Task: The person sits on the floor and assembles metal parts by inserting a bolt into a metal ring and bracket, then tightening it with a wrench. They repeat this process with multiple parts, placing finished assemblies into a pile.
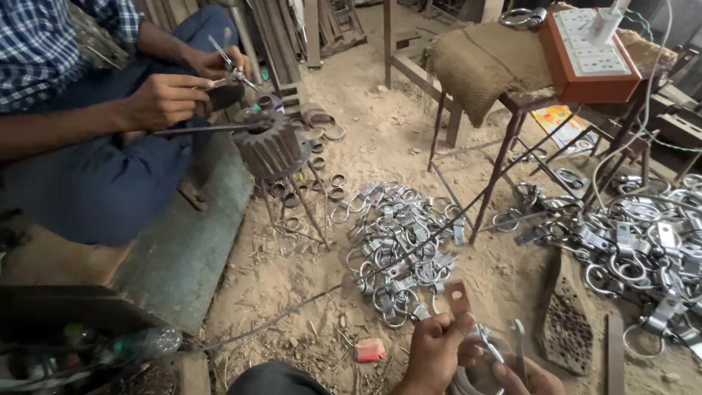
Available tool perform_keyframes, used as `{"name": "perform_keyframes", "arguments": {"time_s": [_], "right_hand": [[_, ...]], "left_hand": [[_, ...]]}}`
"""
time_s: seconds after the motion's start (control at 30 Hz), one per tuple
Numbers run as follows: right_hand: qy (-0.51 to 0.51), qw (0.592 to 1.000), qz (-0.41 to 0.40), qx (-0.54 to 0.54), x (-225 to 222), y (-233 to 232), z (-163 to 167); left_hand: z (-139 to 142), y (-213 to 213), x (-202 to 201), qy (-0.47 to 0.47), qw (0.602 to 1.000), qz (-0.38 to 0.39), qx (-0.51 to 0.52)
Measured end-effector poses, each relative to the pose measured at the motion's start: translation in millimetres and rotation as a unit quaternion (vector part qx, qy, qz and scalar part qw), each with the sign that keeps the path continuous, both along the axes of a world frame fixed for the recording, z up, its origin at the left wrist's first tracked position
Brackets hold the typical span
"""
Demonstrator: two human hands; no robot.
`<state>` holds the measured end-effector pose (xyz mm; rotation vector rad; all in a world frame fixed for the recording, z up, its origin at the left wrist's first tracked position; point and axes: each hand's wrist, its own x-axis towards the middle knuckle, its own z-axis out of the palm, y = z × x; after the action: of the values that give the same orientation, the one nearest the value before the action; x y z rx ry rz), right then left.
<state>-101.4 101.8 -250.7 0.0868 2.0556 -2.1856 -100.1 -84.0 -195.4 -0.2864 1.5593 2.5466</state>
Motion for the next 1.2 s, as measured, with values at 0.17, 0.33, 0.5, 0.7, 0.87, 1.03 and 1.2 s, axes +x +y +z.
{"name": "perform_keyframes", "arguments": {"time_s": [0.17, 0.33, 0.5, 0.7, 0.87, 1.03, 1.2], "right_hand": [[-0.011, 0.981, -0.040, 0.191, 6, -2, 6], [-0.036, 0.980, -0.012, 0.197, 9, 5, 8], [-0.002, 0.997, -0.019, 0.069, -7, 9, -4], [-0.081, 0.997, -0.017, 0.002, -11, 13, -4], [-0.165, 0.982, -0.039, -0.082, -14, 13, 4], [-0.149, 0.986, -0.028, -0.076, -15, 23, 5], [-0.151, 0.977, -0.048, -0.145, -18, 27, 1]], "left_hand": [[-17, -4, -4, -0.100, 0.985, 0.018, 0.140], [-19, -2, -3, -0.090, 0.992, -0.002, 0.088], [-9, -2, -2, -0.094, 0.994, -0.058, 0.022], [19, 0, 6, -0.016, 0.997, -0.065, -0.047], [45, -8, 19, 0.183, 0.962, -0.090, -0.181], [60, -11, 19, 0.140, 0.972, -0.115, -0.151], [66, -18, 18, 0.177, 0.951, -0.158, -0.201]]}}
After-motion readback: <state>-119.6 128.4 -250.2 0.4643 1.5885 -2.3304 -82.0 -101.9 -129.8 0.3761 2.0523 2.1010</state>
